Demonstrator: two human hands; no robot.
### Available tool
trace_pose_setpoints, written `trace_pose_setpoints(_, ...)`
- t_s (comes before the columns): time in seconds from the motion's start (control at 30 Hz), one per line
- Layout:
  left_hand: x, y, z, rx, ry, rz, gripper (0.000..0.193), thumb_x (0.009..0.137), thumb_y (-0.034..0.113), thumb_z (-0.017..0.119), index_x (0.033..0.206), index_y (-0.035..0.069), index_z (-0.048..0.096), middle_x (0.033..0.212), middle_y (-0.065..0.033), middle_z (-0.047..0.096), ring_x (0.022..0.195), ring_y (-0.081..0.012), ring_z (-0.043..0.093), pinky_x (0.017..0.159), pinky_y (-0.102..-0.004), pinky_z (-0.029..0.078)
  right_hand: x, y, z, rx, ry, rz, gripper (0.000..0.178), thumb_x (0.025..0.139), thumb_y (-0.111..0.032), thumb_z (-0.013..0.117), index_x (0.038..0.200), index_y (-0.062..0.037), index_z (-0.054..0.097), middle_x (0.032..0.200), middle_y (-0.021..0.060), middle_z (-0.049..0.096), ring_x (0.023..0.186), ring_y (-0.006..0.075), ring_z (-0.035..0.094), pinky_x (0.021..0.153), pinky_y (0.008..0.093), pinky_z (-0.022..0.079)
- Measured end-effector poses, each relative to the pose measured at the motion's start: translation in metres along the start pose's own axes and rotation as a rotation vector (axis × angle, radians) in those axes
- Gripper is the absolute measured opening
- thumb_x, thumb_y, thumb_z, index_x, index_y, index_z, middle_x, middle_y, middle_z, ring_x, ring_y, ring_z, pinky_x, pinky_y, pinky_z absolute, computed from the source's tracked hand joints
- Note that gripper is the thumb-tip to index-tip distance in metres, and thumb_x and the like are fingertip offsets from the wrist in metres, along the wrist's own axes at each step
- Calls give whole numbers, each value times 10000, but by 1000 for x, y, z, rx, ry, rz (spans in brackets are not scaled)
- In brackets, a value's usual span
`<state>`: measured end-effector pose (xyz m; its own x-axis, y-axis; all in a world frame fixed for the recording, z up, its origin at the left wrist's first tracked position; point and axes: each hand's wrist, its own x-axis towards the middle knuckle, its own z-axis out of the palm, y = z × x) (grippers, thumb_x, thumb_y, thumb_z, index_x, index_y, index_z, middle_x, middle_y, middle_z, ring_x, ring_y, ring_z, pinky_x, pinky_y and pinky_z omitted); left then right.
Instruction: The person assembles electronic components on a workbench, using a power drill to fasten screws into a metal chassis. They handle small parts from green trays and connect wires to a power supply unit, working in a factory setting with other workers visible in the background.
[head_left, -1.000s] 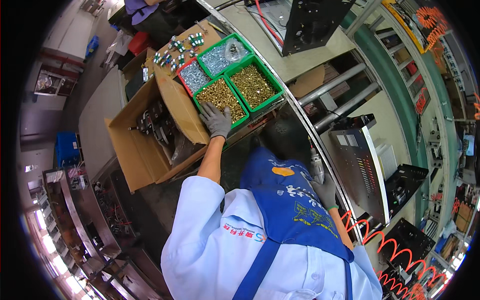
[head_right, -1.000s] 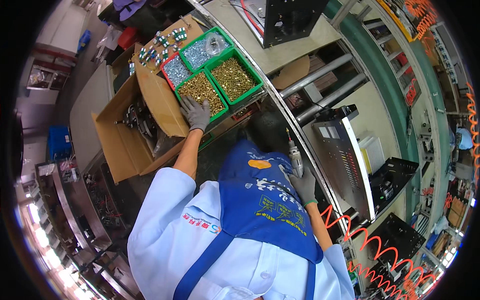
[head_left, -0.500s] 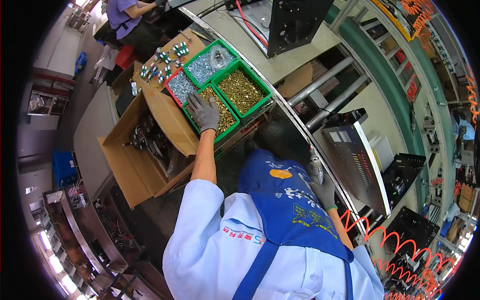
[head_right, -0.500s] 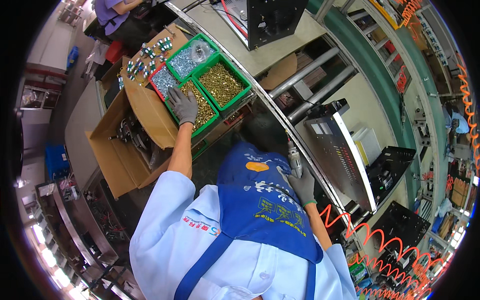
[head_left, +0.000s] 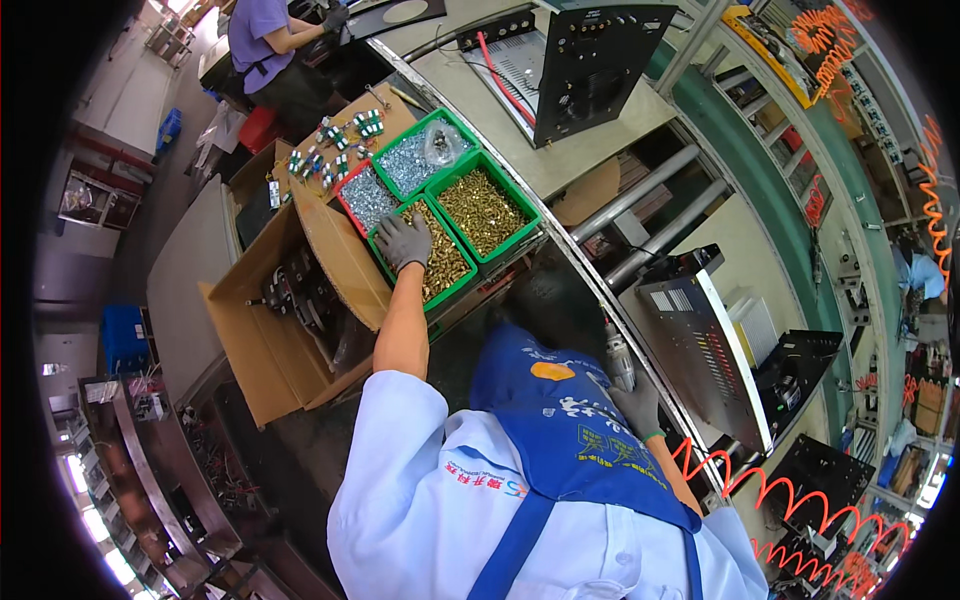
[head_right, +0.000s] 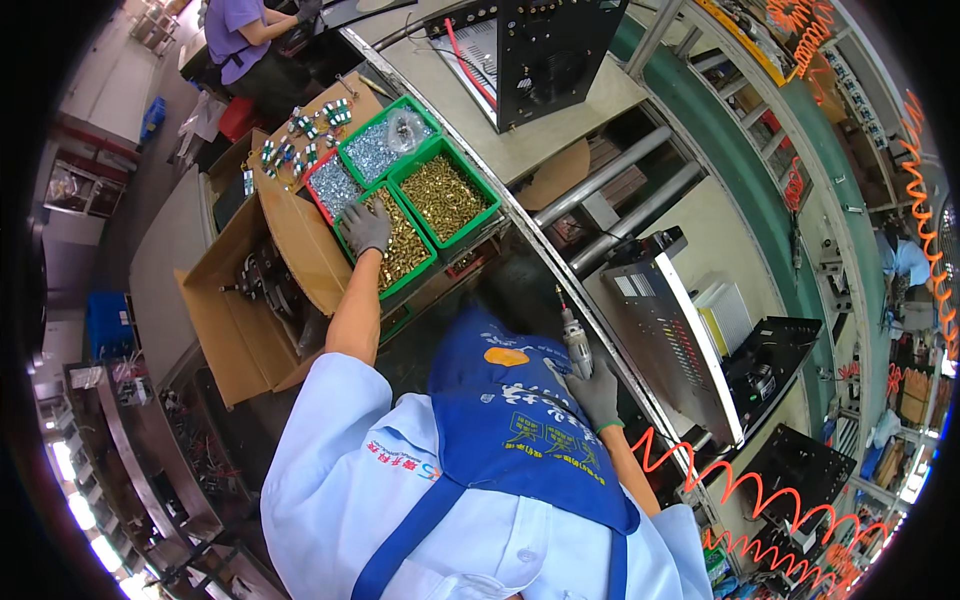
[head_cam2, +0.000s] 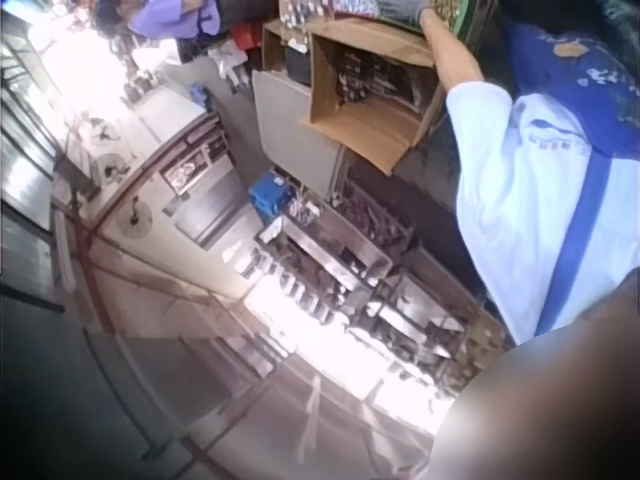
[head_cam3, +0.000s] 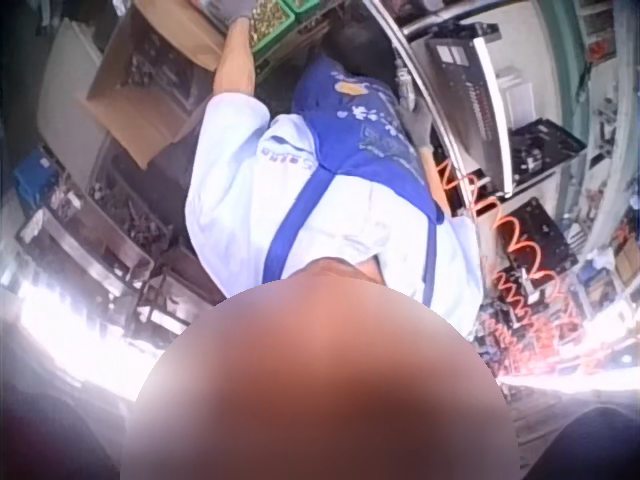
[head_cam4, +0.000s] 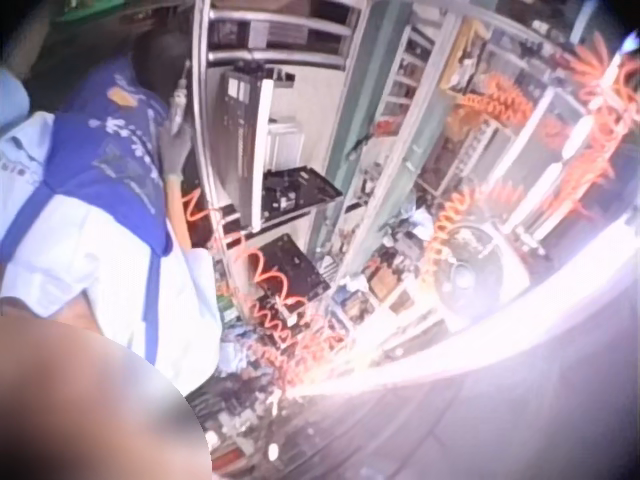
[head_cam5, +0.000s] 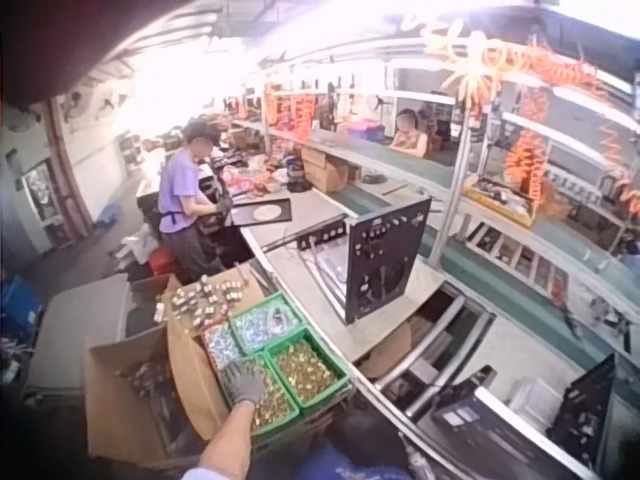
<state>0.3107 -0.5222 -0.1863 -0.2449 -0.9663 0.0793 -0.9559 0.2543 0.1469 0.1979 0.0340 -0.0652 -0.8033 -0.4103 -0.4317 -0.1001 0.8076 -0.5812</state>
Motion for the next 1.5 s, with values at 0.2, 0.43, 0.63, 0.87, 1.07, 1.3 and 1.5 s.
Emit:
trace_pose_setpoints(0.2,-10,8,-5,8,-244,-29,823,1047,572,346,1623,-8,247,1707,-192,218,1583,-357,169,1270,-543,133,-1,16,7,75,41,-32,467,762,-272,793,1071,45,645,932,298,710,902,429,721,817,476,547)
trace_pose_setpoints(0.43,-4,0,-11,35,-328,-39,885,1026,624,334,1646,8,189,1727,-190,160,1603,-347,110,1271,-545,107,9,2,6,86,33,-30,417,762,-269,759,1023,39,659,928,288,722,894,411,730,819,468,553)
trace_pose_setpoints(0.63,-8,13,-26,7,-228,-25,890,1022,602,359,1640,-13,181,1726,-209,148,1608,-358,87,1273,-557,82,8,-5,5,100,32,-23,379,768,-263,754,998,23,660,887,260,723,842,380,727,792,465,544)
trace_pose_setpoints(0.87,-95,51,-63,-494,154,355,749,973,319,616,1559,-43,323,1593,-318,341,1468,-452,369,1209,-491,329,6,7,14,120,-15,-36,352,763,-241,766,961,27,652,823,208,692,756,318,690,723,449,520)
trace_pose_setpoints(1.07,-203,6,-192,-697,326,369,415,960,172,640,1339,11,588,1209,-214,660,1124,-401,649,959,-478,531,8,22,33,141,-108,-114,302,780,-216,750,914,29,636,731,129,631,686,225,613,676,425,488)
trace_pose_setpoints(1.3,-126,-152,-214,-1216,430,-325,289,1048,177,523,1259,5,621,1004,-102,695,818,-210,687,731,-356,590,7,6,49,128,-175,-135,267,783,-202,744,877,21,630,728,121,640,671,201,606,660,415,492)
trace_pose_setpoints(1.5,-62,-331,-51,-670,-310,-675,358,898,245,618,1055,-61,715,930,-146,713,836,-252,697,713,-425,533,0,-24,58,105,-145,-108,255,780,-182,734,885,26,633,750,144,659,681,213,622,678,399,503)
